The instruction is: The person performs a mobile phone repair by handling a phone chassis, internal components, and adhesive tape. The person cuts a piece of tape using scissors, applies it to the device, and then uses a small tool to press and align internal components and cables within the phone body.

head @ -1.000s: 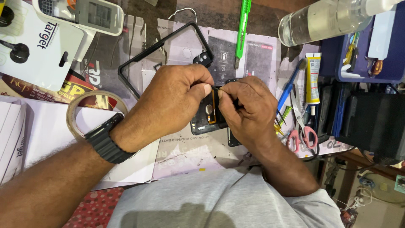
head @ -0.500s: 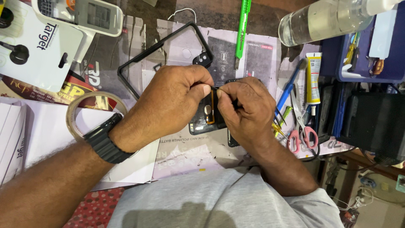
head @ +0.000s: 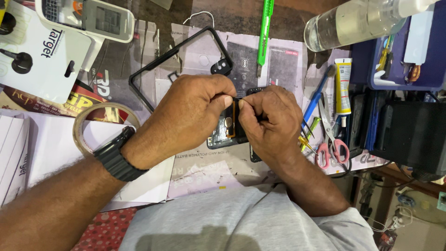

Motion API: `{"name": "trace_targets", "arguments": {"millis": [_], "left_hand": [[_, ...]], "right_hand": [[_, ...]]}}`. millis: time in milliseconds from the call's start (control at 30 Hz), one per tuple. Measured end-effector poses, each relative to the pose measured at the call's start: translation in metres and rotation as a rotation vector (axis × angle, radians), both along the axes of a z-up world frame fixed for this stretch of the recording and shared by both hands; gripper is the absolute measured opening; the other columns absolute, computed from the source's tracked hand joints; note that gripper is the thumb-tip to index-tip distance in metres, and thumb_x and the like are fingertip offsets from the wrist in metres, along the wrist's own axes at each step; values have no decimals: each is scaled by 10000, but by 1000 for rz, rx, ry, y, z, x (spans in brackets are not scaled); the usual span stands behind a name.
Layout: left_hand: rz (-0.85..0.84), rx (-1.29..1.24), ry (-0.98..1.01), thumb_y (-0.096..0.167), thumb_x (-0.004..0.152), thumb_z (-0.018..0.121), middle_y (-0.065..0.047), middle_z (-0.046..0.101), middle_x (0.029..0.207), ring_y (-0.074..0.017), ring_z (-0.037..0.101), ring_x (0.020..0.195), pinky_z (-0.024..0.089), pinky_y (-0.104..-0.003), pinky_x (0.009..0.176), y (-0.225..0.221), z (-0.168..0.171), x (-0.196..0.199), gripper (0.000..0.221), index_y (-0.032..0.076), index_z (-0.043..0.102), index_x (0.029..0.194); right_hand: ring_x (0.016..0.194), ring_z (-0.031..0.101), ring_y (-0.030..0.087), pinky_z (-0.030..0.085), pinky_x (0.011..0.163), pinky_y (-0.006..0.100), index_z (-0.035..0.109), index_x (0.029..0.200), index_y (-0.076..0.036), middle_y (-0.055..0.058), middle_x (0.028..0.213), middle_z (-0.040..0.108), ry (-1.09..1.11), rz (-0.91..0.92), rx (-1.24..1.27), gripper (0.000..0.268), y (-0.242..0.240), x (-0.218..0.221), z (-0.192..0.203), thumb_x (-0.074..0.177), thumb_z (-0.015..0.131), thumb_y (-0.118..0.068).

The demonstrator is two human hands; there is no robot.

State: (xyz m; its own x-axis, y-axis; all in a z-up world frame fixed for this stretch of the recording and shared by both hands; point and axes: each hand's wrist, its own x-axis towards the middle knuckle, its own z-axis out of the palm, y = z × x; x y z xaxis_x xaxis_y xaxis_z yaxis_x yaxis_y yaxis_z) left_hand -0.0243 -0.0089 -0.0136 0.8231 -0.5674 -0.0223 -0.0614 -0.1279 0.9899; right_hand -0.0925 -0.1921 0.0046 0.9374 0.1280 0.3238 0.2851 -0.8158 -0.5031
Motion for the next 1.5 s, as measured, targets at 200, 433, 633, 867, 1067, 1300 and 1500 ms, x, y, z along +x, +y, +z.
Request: {"name": "trace_targets", "arguments": {"millis": [200, 433, 633, 867, 1067, 1300, 1500], "left_hand": [[-9, -16, -35, 43, 914, 657, -110, 697, 755, -185, 685, 669, 526, -339, 628, 1, 1, 0, 51, 11, 688, 939], [-32, 15, 25, 55, 911, 654, -99, 692, 696, -186, 676, 615, 522, -342, 592, 1, 3, 2, 51, 22, 692, 913], [-28, -15, -45, 42, 909, 656, -106, 691, 723, -184, 675, 638, 521, -340, 605, 0, 1, 0, 43, 12, 686, 918], [-48, -14, -3, 37, 906, 652, -100, 695, 723, -188, 670, 627, 519, -340, 596, 0, 2, -1, 40, 14, 685, 906], [-56, -17, 24, 47, 905, 658, -96, 694, 711, -152, 655, 609, 518, -323, 592, 0, 1, 0, 59, 16, 702, 929], [-141, 32, 210, 83, 867, 669, -50, 659, 618, -93, 578, 570, 482, -295, 544, -2, -1, 1, 83, 32, 732, 845], [-182, 3, 449, 86, 843, 686, -22, 660, 621, -86, 561, 526, 470, -293, 450, -5, -8, 2, 94, 15, 741, 814]], "right_hand": [[678, 538, 230, 432, 678, 384, 584, 823, -60, 44, 717, 545, 19, -27, 20, 211, 0, -1, -1, 882, 771, 19], [633, 505, 198, 413, 617, 361, 588, 819, -56, 39, 689, 512, 48, -51, 65, 210, 2, -3, 0, 884, 776, 13], [622, 488, 171, 402, 597, 342, 589, 796, -51, 31, 680, 508, 91, -89, 94, 223, 2, -6, 0, 880, 787, 9], [608, 483, 142, 386, 572, 318, 594, 780, -46, 22, 678, 527, 156, -115, 143, 235, 0, -5, 4, 880, 802, -3], [697, 541, 186, 404, 602, 344, 636, 843, -32, 72, 800, 593, 126, -75, -4, 188, 2, 3, 25, 829, 822, -45], [748, 594, 141, 459, 676, 310, 733, 919, -51, 35, 824, 682, 491, 94, 140, 70, -25, 5, 28, 909, 788, -94], [725, 590, 76, 470, 622, 250, 759, 938, -18, 31, 810, 674, 790, 90, 335, 99, -39, 2, 22, 949, 738, -114]]}}
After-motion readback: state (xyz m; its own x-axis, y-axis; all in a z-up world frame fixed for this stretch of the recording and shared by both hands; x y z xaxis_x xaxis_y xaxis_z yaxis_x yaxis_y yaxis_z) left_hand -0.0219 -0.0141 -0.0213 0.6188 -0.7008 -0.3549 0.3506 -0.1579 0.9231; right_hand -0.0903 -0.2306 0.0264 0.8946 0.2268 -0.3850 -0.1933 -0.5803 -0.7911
